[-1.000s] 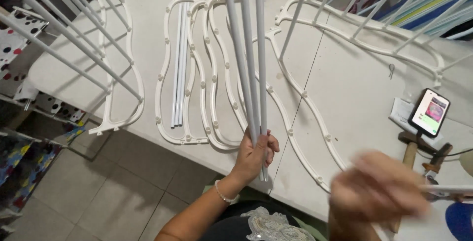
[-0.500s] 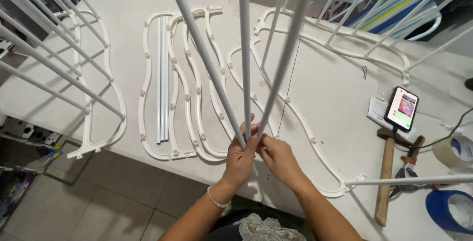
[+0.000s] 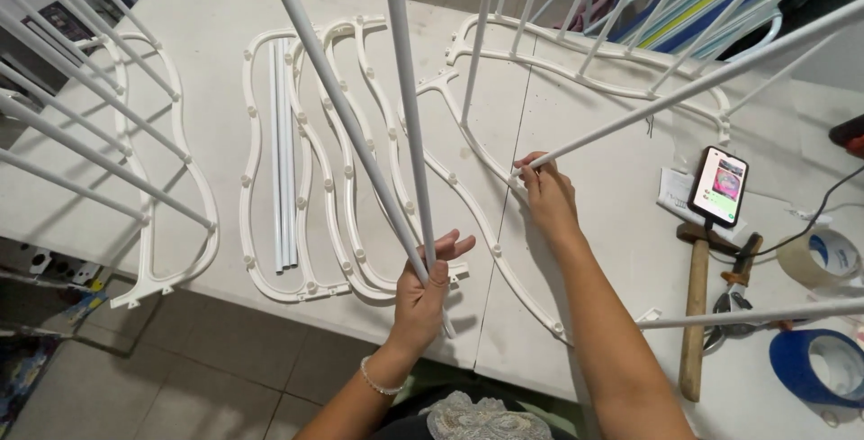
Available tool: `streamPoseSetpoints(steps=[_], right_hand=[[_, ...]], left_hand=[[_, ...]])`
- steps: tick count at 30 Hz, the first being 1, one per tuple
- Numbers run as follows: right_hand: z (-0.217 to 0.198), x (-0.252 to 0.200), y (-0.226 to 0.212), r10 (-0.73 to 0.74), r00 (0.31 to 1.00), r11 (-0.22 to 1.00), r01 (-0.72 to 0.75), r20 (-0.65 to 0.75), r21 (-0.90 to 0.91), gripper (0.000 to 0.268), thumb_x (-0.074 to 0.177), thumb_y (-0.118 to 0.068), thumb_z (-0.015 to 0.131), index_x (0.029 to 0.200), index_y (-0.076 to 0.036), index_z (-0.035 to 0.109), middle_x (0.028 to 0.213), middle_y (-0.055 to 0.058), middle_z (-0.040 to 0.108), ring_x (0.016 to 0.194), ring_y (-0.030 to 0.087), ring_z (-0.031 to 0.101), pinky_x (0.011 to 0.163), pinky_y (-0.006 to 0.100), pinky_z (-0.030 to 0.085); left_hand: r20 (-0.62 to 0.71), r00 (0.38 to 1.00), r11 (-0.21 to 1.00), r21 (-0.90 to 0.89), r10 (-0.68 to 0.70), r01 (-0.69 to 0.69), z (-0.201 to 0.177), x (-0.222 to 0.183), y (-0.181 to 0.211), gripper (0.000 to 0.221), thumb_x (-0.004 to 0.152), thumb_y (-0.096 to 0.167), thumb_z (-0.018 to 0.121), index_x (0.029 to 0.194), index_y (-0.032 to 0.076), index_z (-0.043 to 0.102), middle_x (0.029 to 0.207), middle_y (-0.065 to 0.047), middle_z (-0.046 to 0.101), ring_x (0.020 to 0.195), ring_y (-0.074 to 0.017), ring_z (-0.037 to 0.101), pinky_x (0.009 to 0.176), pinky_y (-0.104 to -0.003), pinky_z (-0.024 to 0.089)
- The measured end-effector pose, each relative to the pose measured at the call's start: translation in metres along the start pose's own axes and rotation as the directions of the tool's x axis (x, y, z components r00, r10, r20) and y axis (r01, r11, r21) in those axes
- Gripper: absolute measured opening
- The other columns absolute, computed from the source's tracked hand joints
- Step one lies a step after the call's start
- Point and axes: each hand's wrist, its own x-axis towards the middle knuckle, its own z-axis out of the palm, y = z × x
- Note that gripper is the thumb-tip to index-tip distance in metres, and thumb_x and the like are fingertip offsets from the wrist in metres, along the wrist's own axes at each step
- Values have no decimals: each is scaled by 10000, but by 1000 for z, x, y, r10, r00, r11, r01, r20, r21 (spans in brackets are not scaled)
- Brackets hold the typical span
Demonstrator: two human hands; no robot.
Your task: Assembling a white plastic storage rack by inserting poles into the side frames.
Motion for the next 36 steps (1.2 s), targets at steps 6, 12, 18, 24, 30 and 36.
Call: streamPoseSetpoints(steps=[6, 12, 18, 24, 30, 36], right_hand=[[3, 0, -6, 103, 993, 991, -96, 66, -98, 205, 1112, -315, 466, 1194, -152, 560, 1217, 95, 742, 1151, 365, 686, 1016, 571, 518], [1, 7, -7, 147, 986, 980, -133, 85, -150, 250, 1109, -377, 459, 1188, -169, 574, 1168, 129, 755, 1174, 371, 676, 1026, 563, 498], [4, 4, -16, 154, 984, 984, -143, 94, -109, 193, 1089, -287, 514, 1166, -126, 588, 1117, 209, 753, 1122, 453, 684, 1006, 605, 506], [8, 5, -14, 8, 997, 983, 7, 81, -184, 151, 1092, -214, 527, 1148, -76, 551, 1061, 266, 748, 1036, 499, 704, 947, 638, 533], [12, 12, -10, 122, 989, 975, -105, 78, -197, 211, 1095, -320, 512, 1159, -122, 547, 1063, 238, 749, 1071, 477, 694, 977, 605, 526], [13, 23, 7, 149, 989, 977, -143, 25, -156, 272, 1100, -318, 501, 1171, -59, 547, 1094, 222, 756, 1087, 474, 685, 961, 627, 508]], left_hand=[[-15, 1000, 999, -23, -25, 25, 0, 0, -3, 299, 1075, 167, 471, 1286, -10, 587, 1363, -244, 675, 1261, -425, 641, 1107, -547, 433], [-17, 999, 999, 11, -47, 47, -3, 5, -4, 317, 1075, 203, 473, 1281, -8, 588, 1344, -230, 690, 1260, -416, 645, 1103, -538, 435], [-16, 998, 998, 7, -65, 65, 2, 8, -7, 311, 1084, 204, 459, 1289, 4, 580, 1351, -222, 688, 1270, -404, 638, 1103, -530, 434], [0, 999, 999, 8, -33, 33, 6, 15, -12, 289, 1092, 200, 449, 1271, 11, 575, 1365, -216, 676, 1262, -398, 641, 1108, -534, 433], [-1, 1000, 1000, 0, -17, 17, 6, 20, -13, 263, 1094, 176, 447, 1254, 7, 570, 1339, -212, 691, 1251, -406, 645, 1108, -547, 432], [27, 999, 999, 31, -27, 26, 7, 25, -11, 278, 1101, 200, 431, 1272, 22, 560, 1310, -218, 710, 1274, -390, 634, 1136, -549, 389]])
